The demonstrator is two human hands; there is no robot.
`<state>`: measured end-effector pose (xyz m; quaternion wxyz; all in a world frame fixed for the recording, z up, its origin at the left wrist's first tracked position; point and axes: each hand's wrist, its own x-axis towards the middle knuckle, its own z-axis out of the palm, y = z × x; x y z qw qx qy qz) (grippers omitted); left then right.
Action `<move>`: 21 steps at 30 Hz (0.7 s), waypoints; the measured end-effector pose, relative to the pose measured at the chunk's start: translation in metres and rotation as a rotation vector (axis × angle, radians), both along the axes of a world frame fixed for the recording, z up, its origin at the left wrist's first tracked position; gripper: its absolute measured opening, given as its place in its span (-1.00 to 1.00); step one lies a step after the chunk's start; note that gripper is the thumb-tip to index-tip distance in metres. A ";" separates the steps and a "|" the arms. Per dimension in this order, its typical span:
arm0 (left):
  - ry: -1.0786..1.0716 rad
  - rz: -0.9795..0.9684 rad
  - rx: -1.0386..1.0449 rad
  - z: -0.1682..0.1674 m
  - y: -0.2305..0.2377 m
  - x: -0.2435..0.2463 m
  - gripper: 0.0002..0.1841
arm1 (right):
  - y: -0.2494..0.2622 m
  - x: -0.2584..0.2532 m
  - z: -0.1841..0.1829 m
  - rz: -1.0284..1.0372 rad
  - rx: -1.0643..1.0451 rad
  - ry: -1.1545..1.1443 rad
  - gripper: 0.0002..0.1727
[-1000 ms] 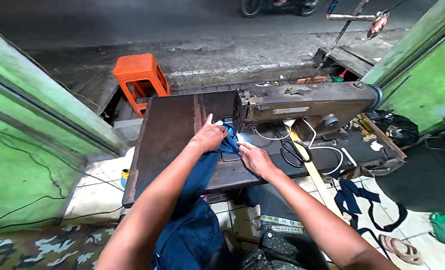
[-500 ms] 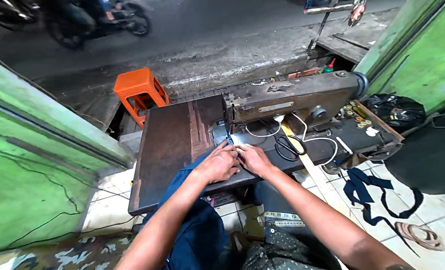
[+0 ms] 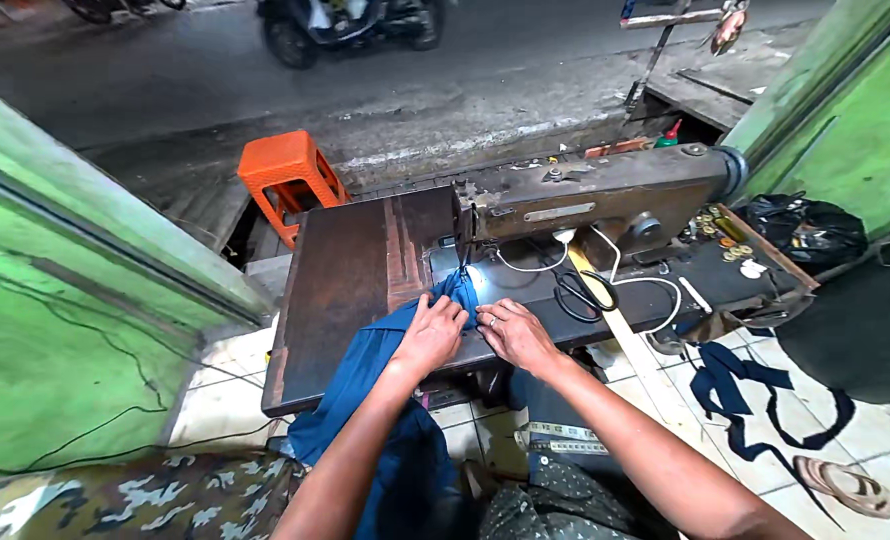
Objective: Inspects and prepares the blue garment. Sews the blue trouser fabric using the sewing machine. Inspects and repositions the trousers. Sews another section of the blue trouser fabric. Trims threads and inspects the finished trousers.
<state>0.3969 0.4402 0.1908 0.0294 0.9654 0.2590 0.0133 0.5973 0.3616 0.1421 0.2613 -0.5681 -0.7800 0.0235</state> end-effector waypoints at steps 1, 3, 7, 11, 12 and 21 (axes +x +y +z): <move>-0.031 -0.026 0.015 -0.003 0.000 0.000 -0.72 | 0.001 0.000 0.000 -0.004 -0.003 -0.003 -0.64; -0.082 -0.085 0.038 -0.005 -0.002 0.001 -0.75 | 0.002 0.000 0.001 -0.009 0.005 0.004 -0.62; -0.148 -0.158 -0.012 -0.004 -0.008 0.007 -0.77 | 0.001 0.000 0.004 0.002 0.015 0.008 -0.64; -0.145 -0.182 -0.059 -0.001 -0.005 0.007 -0.75 | 0.003 0.000 0.014 0.034 -0.060 0.007 -0.63; -0.134 -0.185 -0.064 0.000 -0.004 0.007 -0.75 | 0.004 0.001 0.016 0.044 -0.084 -0.003 -0.64; -0.066 -0.015 0.016 -0.001 0.003 0.001 -0.52 | 0.008 0.002 0.016 0.059 -0.158 -0.008 -0.65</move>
